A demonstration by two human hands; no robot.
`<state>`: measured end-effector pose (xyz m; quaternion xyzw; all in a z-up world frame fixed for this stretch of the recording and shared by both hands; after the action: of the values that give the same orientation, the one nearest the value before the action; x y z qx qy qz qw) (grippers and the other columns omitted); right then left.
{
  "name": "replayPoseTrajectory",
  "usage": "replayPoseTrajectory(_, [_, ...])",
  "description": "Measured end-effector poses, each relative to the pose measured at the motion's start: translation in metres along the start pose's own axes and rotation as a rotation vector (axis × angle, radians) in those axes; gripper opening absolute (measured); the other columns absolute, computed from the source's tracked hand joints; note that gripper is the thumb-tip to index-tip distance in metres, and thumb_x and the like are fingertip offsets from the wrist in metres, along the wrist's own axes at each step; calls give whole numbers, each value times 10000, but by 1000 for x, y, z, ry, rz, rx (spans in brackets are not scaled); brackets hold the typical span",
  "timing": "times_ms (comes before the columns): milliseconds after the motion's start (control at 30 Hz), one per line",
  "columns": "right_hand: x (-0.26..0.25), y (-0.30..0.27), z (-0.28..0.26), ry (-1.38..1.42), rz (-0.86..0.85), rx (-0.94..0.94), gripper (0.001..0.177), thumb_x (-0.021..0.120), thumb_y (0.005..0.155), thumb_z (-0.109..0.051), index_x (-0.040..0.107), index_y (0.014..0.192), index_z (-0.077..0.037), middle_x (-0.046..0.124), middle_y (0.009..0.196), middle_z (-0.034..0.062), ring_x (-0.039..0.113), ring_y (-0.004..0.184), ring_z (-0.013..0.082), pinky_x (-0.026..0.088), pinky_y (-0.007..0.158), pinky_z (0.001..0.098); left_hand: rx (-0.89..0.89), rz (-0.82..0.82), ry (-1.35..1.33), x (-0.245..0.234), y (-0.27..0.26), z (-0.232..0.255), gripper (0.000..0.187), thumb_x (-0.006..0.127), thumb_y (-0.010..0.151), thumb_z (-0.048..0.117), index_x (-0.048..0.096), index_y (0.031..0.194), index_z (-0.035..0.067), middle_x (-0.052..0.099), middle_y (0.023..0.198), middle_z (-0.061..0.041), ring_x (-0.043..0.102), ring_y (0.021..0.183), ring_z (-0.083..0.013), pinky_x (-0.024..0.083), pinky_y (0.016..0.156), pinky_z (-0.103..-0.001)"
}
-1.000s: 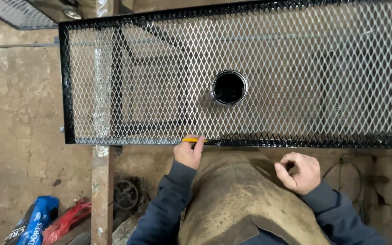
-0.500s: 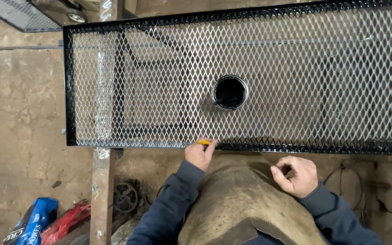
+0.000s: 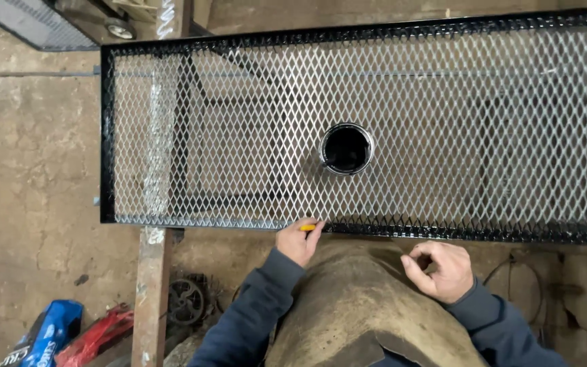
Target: Painting a metal mesh structure using a small brush and black paint.
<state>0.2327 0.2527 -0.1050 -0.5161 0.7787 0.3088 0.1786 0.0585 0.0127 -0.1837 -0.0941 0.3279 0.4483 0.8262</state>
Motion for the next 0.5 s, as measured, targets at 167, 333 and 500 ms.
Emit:
replayPoseTrajectory(167, [3, 1, -1, 14, -29, 30, 200, 811, 811, -169, 638, 793, -70, 682, 661, 50, 638, 479, 142, 479, 462, 288, 32, 46, -6, -5, -4, -6, 193, 731, 959, 221, 743, 937, 29, 749, 889, -126, 729, 731, -315, 582, 650, -369])
replayPoseTrajectory(333, [6, 5, -3, 1, -37, 6, 197, 817, 792, -167, 644, 775, -75, 696, 658, 55, 618, 459, 154, 460, 457, 306, -94, 58, -38, -6, 8, 0, 219, 728, 955, 249, 768, 972, 35, 744, 833, -136, 731, 693, -313, 582, 628, -377])
replayPoseTrajectory(500, [5, 4, -6, 23, -31, -12, 194, 811, 818, -179, 644, 814, -82, 695, 682, 40, 657, 506, 133, 490, 474, 287, -93, -17, -10, 12, 7, -10, 228, 714, 968, 267, 772, 918, 52, 733, 779, -137, 721, 652, -321, 572, 597, -394])
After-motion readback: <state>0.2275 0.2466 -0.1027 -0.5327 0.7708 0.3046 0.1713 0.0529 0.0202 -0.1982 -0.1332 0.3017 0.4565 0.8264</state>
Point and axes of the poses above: each hand's wrist, its own y-axis towards the middle knuckle, its own x-axis out of the palm, z = x × y, the point moved 6 cm from there along y, towards the middle knuckle
